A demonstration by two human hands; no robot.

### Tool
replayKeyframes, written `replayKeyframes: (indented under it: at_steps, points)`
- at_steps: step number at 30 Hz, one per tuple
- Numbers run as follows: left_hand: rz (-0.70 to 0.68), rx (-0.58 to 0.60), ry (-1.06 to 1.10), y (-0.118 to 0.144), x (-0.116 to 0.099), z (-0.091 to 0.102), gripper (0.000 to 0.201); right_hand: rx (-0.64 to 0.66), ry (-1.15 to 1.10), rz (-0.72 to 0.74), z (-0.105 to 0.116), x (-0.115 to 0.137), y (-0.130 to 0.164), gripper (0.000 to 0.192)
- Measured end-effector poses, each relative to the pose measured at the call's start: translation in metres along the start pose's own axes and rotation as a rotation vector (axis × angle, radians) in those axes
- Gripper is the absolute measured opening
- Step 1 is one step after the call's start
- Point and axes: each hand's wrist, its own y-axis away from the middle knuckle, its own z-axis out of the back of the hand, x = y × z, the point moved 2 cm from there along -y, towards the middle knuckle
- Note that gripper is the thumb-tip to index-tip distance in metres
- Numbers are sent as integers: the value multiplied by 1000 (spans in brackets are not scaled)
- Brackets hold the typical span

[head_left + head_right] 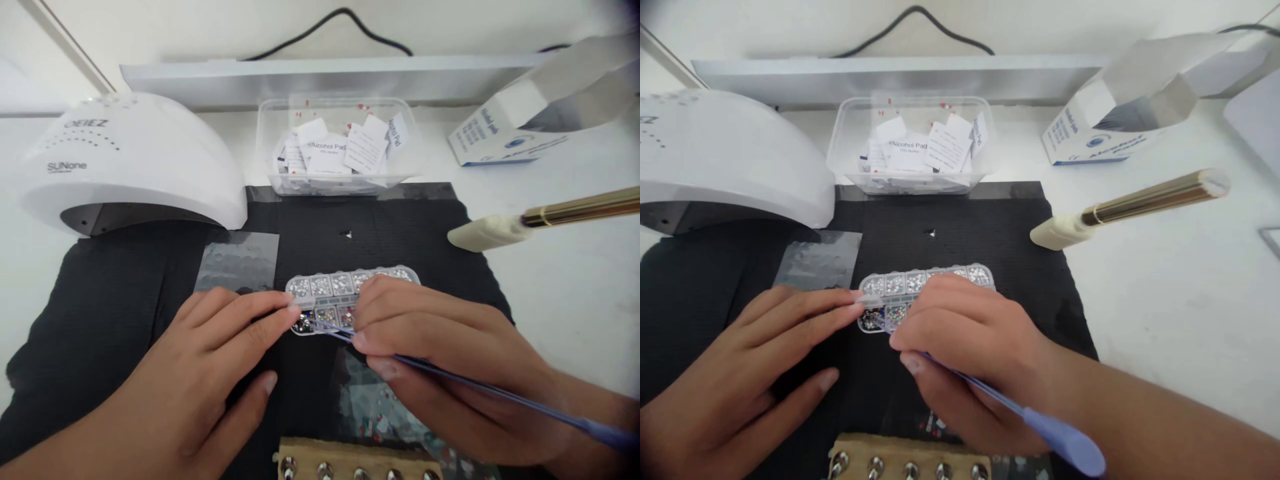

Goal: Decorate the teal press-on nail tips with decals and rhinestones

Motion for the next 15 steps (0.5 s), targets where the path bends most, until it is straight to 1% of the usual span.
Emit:
replayKeyframes:
  at_steps: [4,10,15]
  points:
    - [2,-9,-2,0,0,-1,47,-7,27,-24,0,3,-1,21]
    - [12,-7,-11,1,0,-1,47,0,22,-26,-1,0,1,16]
    - [13,-23,-25,2,1,-2,47,2,27,-26,-2,-1,0,17]
